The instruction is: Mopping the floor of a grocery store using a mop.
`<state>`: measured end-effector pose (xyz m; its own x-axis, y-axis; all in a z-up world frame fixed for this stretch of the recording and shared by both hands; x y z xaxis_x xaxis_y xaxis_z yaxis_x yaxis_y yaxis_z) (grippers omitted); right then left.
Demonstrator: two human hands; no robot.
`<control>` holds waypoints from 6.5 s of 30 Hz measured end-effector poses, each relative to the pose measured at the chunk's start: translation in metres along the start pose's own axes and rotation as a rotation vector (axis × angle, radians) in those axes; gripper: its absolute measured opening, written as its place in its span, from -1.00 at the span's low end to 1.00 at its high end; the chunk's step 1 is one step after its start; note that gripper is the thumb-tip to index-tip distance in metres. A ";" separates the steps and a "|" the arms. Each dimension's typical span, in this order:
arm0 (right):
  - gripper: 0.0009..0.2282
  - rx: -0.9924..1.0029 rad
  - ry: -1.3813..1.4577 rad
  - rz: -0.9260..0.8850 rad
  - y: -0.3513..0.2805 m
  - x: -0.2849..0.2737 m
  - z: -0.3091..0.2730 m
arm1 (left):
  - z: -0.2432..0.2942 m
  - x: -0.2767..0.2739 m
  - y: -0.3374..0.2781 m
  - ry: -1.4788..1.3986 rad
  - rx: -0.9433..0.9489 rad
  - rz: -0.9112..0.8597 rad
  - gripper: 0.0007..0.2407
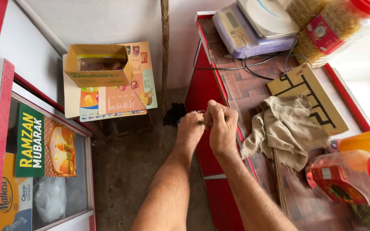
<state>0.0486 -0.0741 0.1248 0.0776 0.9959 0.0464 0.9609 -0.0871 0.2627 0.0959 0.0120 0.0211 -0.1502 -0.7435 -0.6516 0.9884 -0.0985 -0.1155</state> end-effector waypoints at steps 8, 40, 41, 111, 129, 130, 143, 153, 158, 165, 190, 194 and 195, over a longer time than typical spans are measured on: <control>-0.57 0.050 0.068 0.009 0.082 0.018 0.068 | -0.058 0.021 0.121 0.023 0.071 0.085 -0.83; -0.57 0.130 -0.033 -0.167 0.400 0.096 0.079 | -0.029 -0.096 0.350 -0.069 -0.207 0.060 -0.84; -0.57 0.139 -0.031 -0.170 0.405 0.101 0.079 | -0.031 -0.100 0.354 -0.058 -0.183 0.090 -0.85; -0.60 0.170 -0.053 -0.020 0.623 0.103 0.128 | -0.027 -0.142 0.549 0.146 -0.121 -0.185 -0.76; -0.55 0.248 -0.606 -0.383 0.601 0.137 0.122 | -0.058 -0.005 0.609 -0.832 -0.039 -0.131 -0.82; -0.55 0.246 -0.611 -0.378 0.594 0.137 0.124 | -0.072 0.023 0.618 -0.835 -0.033 -0.134 -0.82; -0.60 -0.072 -0.742 -0.479 0.593 0.081 0.182 | -0.010 -0.008 0.604 -0.739 0.251 -0.293 -0.75; -0.54 -0.017 -0.192 -0.134 0.615 0.070 0.104 | 0.008 -0.126 0.563 0.198 -0.025 -0.390 -0.72; -0.55 0.076 -0.077 -0.102 0.570 0.085 0.126 | -0.035 -0.139 0.517 0.260 -0.023 -0.266 -0.75; -0.51 0.099 -0.195 -0.238 0.503 0.128 0.079 | -0.046 -0.124 0.451 -0.014 -0.066 0.089 -0.77; -0.54 0.092 -0.217 -0.093 0.156 0.029 -0.001 | -0.004 0.000 0.099 -0.333 -0.348 -0.282 -0.69; -0.57 0.050 -0.058 -0.065 0.082 0.018 -0.016 | -0.008 -0.001 0.030 -0.236 -0.300 -0.302 -0.72; -0.58 0.027 0.001 -0.103 0.061 0.021 -0.020 | -0.011 -0.006 0.007 -0.208 -0.284 -0.290 -0.71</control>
<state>0.1034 -0.0588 0.1614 -0.0223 0.9995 0.0214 0.9706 0.0165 0.2400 0.1038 0.0232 0.0154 -0.3833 -0.8319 -0.4013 0.8569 -0.1582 -0.4906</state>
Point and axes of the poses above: each hand's wrist, its own y-axis towards the middle knuckle, its own x-axis out of the palm, z = x × y, the point moved 5 cm from there along y, towards the middle knuckle
